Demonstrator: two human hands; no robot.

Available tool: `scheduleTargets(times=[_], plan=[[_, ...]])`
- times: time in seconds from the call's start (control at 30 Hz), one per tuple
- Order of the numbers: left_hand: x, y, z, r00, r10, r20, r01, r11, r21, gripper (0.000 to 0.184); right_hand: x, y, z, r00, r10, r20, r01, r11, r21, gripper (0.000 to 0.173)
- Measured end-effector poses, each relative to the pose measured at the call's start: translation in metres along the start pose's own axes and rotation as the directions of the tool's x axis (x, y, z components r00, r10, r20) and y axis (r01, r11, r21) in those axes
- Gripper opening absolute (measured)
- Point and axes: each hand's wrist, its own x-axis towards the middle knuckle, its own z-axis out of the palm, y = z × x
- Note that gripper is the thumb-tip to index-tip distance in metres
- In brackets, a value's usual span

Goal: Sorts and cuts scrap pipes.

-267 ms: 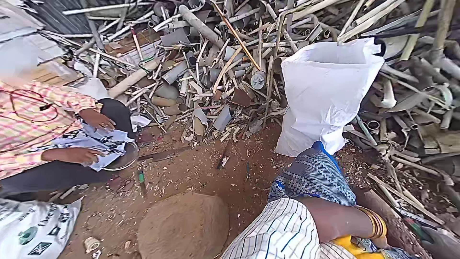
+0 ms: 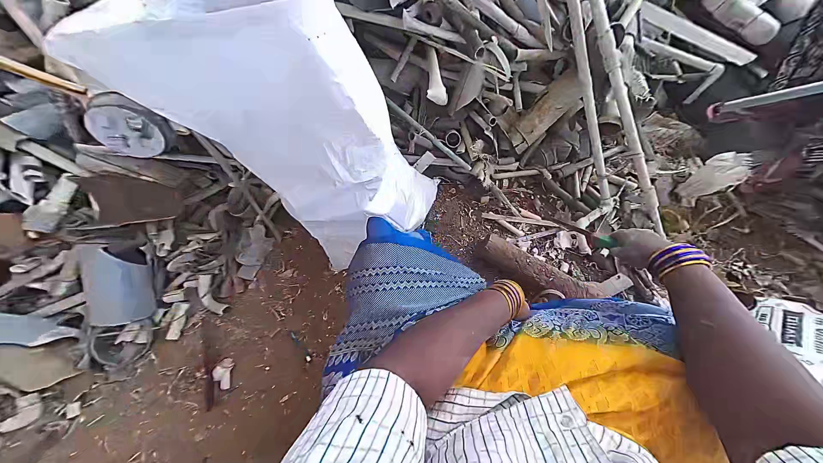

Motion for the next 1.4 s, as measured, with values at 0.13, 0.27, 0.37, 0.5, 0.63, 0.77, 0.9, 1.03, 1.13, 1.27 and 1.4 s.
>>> scheduleTargets(times=[0.13,0.27,0.37,0.5,0.63,0.77,0.9,1.03,1.13,1.27,1.4], plan=[[0.019,0.008,-0.026,0.988,0.085,0.125,-0.118,0.949,0.294,0.038,0.016,0.061,0.01,0.985,0.173,0.026,-0.174,0.983,0.058,0.031],[0.028,0.007,-0.053,0.998,0.043,0.056,-0.049,0.992,0.113,0.051,0.031,0.09,0.031,0.939,0.326,0.11,-0.338,0.935,0.105,0.034],[0.036,0.011,-0.064,0.997,0.033,0.067,-0.039,0.995,0.096,0.055,0.039,0.079,0.033,0.913,0.356,0.202,-0.373,0.926,0.053,0.04],[0.055,0.01,-0.071,0.985,0.055,0.163,-0.076,0.989,0.127,0.052,0.066,0.065,0.052,0.88,0.379,0.284,-0.398,0.917,0.009,0.043],[0.068,0.0,-0.077,0.981,0.053,0.185,-0.068,0.995,0.076,0.053,0.092,0.054,0.066,0.872,0.351,0.342,-0.362,0.931,-0.032,0.034],[0.08,-0.015,-0.08,0.978,0.046,0.201,-0.049,0.999,0.01,0.054,0.108,0.037,0.056,0.883,0.231,0.408,-0.246,0.969,-0.018,0.035],[0.083,-0.02,-0.083,0.978,0.042,0.204,-0.039,0.999,-0.02,0.055,0.106,0.023,0.03,0.918,0.154,0.365,-0.208,0.972,0.111,0.039],[0.085,-0.021,-0.085,0.977,0.054,0.204,-0.051,0.999,-0.018,0.054,0.099,0.026,0.016,0.936,0.278,0.215,-0.316,0.934,0.167,0.033],[0.085,-0.022,-0.085,0.977,0.061,0.203,-0.057,0.998,-0.026,0.054,0.11,0.029,0.039,0.923,0.348,0.165,-0.369,0.922,0.117,0.029],[0.083,-0.024,-0.086,0.981,0.061,0.186,-0.049,0.996,-0.069,0.056,0.129,0.037,0.075,0.934,0.31,0.179,-0.339,0.927,0.161,0.034],[0.08,-0.024,-0.086,0.981,0.066,0.184,-0.054,0.996,-0.067,0.057,0.133,0.03,0.062,0.953,0.214,0.217,-0.249,0.957,0.151,0.033]])
